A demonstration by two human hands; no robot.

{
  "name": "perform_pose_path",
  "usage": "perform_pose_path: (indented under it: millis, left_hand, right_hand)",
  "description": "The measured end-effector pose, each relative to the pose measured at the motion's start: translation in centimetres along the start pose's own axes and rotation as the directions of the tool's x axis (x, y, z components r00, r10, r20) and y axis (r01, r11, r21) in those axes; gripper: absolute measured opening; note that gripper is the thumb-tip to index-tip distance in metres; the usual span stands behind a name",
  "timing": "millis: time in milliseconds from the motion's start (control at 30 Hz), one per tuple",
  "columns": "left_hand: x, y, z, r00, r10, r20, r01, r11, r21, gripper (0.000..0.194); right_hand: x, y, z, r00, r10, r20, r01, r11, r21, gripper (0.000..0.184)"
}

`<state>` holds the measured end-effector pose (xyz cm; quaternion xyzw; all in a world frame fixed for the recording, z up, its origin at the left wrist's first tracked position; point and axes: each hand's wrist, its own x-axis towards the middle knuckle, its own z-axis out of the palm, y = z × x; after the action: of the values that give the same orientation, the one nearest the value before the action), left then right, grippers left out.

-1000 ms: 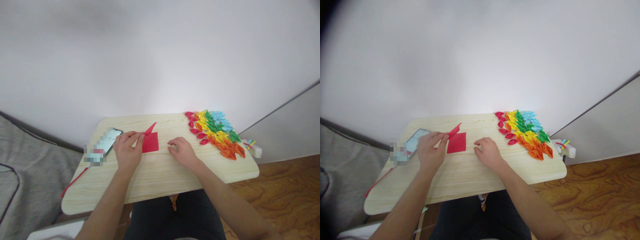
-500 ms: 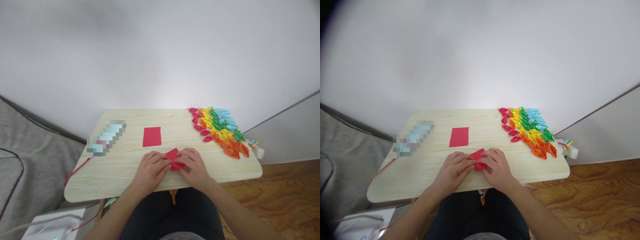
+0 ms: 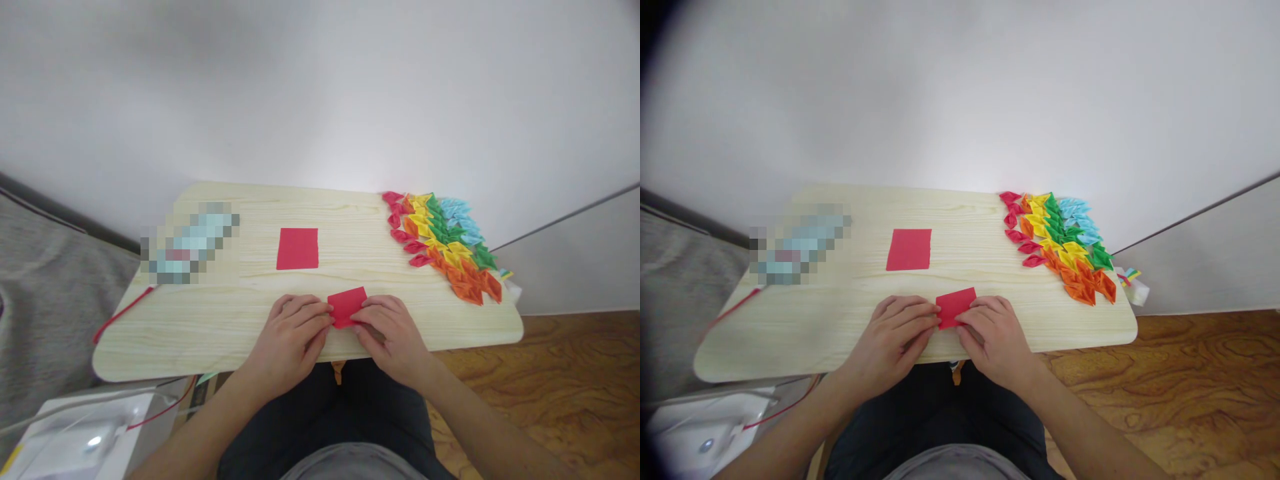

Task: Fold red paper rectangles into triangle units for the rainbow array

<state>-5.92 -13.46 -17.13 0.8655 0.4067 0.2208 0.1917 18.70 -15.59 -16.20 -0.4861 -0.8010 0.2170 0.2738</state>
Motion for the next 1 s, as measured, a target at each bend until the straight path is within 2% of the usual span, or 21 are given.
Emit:
perform_pose_path:
  millis: [200,400,633,800,933,1000]
  left_hand:
    - [-0.1,-0.6,-0.2,0.999,0.03,0.023,-0.03,0.999,0.021,0.023]
    - [-0.4,-1.0,-0.1,0.999,0.038,0.005,-0.038,0.999,0.012,0.024]
    - [0.7,-0.4,0.1,0.984,-0.113,-0.139,0.105,0.992,-0.068,0.023]
    - [2.6,-0.2,0.8,0.99,-0.119,-0.076,0.118,0.993,-0.013,0.025]
    - [3.1,0.0,1.2,0.991,-0.114,-0.076,0.117,0.993,0.033,0.02]
    - [3.1,0.1,1.1,0.991,-0.109,-0.076,0.113,0.993,0.039,0.02]
  right_hand:
    - [2.6,0.6,0.7,0.996,0.085,-0.005,-0.085,0.996,0.026,0.01]
    - [4.4,1.8,1.3,0.997,0.055,0.049,-0.053,0.998,-0.04,0.008]
    - [4.8,2.0,1.3,0.993,0.052,0.108,-0.04,0.994,-0.106,0.014]
    - [4.8,2.2,1.3,0.995,0.07,0.073,-0.066,0.996,-0.053,0.011]
    - [4.0,2.5,0.7,0.98,0.195,-0.035,-0.194,0.98,0.034,0.03]
    - [3.4,2.6,0.4,0.961,0.263,-0.087,-0.259,0.965,0.046,0.031]
